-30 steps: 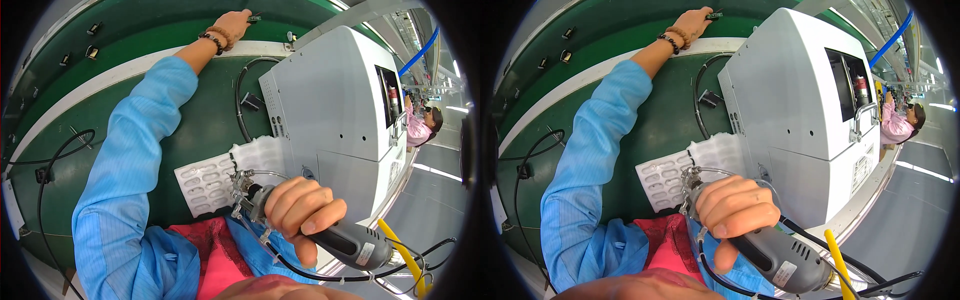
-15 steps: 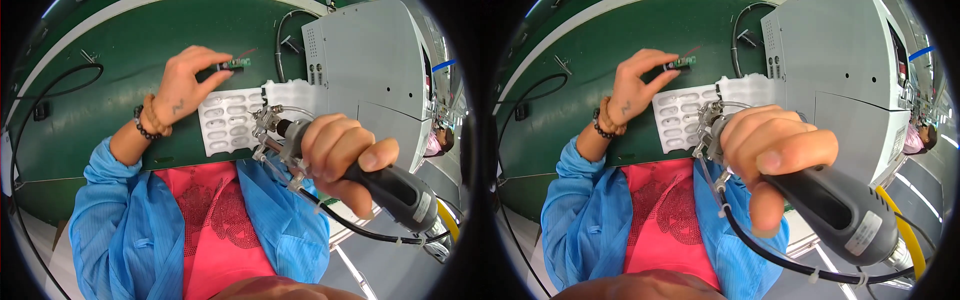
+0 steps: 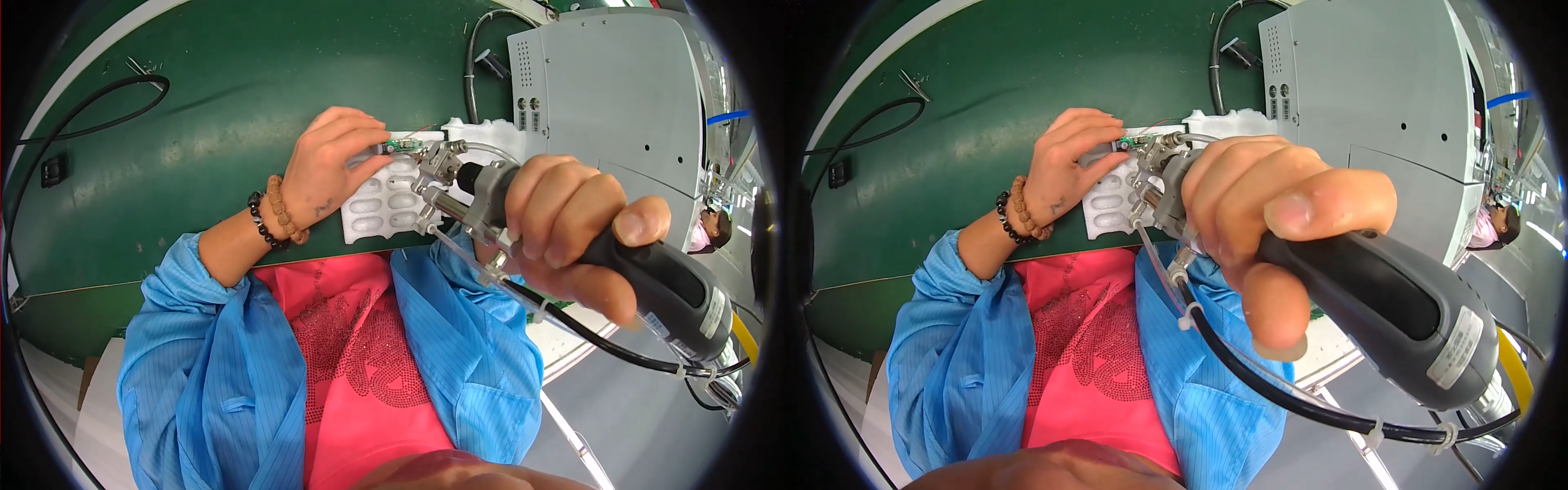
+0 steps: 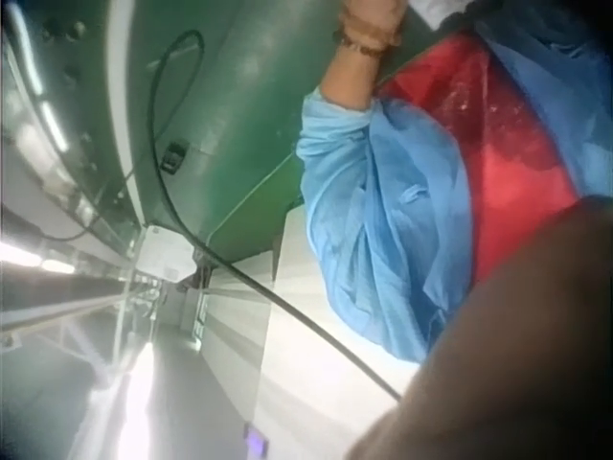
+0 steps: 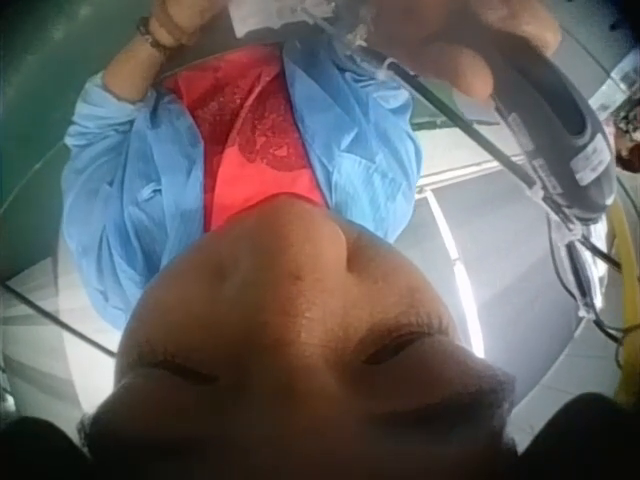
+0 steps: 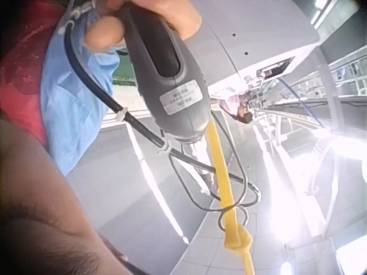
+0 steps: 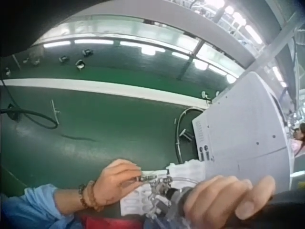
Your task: The person assembles small electronic circuit boards into white plastic housings using a pneumatic hand tool.
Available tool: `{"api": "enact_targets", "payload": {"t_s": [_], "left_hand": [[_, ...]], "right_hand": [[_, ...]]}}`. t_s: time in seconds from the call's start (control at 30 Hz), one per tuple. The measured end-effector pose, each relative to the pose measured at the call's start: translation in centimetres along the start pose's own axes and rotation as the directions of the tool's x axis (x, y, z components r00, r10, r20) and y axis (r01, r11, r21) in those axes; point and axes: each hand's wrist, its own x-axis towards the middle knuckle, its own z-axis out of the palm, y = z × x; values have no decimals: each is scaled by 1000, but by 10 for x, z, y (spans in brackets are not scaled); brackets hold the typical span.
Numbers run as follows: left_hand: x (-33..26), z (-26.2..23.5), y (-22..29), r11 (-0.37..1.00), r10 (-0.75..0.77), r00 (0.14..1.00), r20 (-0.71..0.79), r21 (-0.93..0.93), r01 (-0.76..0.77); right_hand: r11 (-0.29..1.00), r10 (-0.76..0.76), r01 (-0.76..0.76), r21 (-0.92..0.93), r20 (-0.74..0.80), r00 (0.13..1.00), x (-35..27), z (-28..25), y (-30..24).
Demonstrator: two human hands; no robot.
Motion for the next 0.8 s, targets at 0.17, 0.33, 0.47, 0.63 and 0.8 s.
{"api": "enact_targets", "payload": {"t_s": [0.17,0.33,0.47,0.63,0.8], "left_hand": [[1,3,-5,1000,5,1000,20,-15,-5],[4,-1,-2,1000,12,998,54,-11,-11],[4,1,-2,1000,-3,999,53,-25,4],[4,-4,-2,1000,9,998,63,-18,-8],[4,-2,-1,999,8,998,61,-39,-5]], "right_hand": [[999,26,-26,-23,-4,1000,3,0,7],[998,59,-59,-22,-9,998,7,3,13],[996,88,-87,-23,22,996,8,0,14],[997,70,-70,-14,21,997,7,2,14],[996,76,-77,-44,-11,997,9,5,15]]}}
